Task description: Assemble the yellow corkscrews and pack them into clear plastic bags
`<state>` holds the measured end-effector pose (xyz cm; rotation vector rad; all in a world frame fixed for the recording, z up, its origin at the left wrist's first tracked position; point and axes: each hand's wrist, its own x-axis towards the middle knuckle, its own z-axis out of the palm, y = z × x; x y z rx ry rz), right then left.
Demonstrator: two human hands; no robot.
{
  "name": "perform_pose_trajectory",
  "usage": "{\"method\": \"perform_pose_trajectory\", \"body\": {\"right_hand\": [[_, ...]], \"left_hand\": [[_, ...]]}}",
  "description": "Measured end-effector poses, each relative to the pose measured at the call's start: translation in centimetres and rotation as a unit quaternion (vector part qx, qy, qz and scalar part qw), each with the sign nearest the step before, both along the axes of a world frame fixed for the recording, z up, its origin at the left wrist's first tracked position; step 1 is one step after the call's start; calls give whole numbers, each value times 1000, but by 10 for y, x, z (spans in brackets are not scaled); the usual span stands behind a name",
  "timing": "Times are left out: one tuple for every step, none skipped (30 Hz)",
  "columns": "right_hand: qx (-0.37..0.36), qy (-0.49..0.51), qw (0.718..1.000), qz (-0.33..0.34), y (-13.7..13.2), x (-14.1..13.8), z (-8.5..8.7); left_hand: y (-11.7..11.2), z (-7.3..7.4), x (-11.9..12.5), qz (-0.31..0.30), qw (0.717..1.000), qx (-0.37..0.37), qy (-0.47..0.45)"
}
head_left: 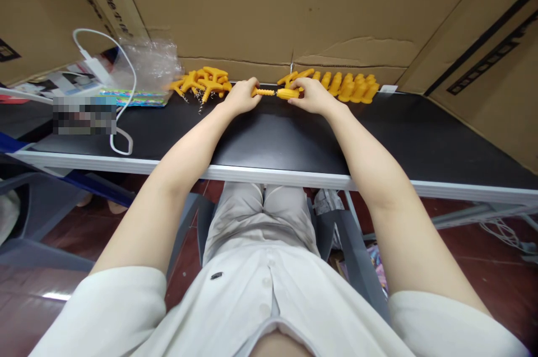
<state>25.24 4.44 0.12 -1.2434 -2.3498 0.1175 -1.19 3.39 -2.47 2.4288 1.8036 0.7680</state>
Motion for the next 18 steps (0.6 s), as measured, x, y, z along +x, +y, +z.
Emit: {"method": "perform_pose_trajectory", "body": {"right_hand": [[2, 1, 1000, 3, -1, 0, 1], [2, 1, 1000, 5, -2, -1, 1], [-1, 2, 1000, 5, -3, -1, 1], [-6, 6, 1000, 4, -3, -2, 1], [-13, 15, 1000, -1, -4, -2, 1], [-25, 31, 999, -7, -4, -3, 0], [-41, 52, 998, -14, -4, -4, 0], [-64, 77, 995, -18, -4, -5, -1], [-91, 103, 990, -20, -5, -6, -1], [-119, 129, 984, -18, -5, -7, -2], [-146, 152, 977, -13, -6, -7, -2], [-167, 172, 971, -6, -7, -7, -2], [-181, 188, 965, 1, -8, -6, -2], [-189, 202, 961, 7, -9, -5, -2], [-195, 212, 958, 12, -9, -3, -1], [-201, 222, 954, 16, -10, -2, -1], [-210, 232, 950, 21, -11, 0, -1], [-223, 243, 944, 26, -12, 1, -1]], "left_hand": [[-1, 0, 2, -5, 1000, -9, 4], [-2, 0, 3, -16, 1000, -15, 7], [-2, 0, 3, -28, 999, -19, 10], [-3, 0, 3, -38, 999, -22, 13], [-2, 0, 2, -43, 999, -25, 16], [-2, 0, 1, -43, 999, -27, 18], [-2, -1, 0, -38, 999, -29, 20], [-1, -1, -2, -32, 999, -31, 21], [-1, -1, -4, -26, 999, -30, 23], [-1, -1, -5, -21, 999, -29, 24], [-1, -1, -6, -17, 999, -26, 26], [-1, -1, -7, -15, 999, -24, 29], [-1, -1, -8, -12, 999, -23, 31], [-1, -1, -8, -9, 999, -23, 33], [-2, 0, -8, -7, 999, -23, 34], [-3, 0, -7, -5, 999, -22, 37], [-5, 1, -6, -3, 999, -20, 39], [-7, 2, -6, -1, 999, -17, 41]]}}
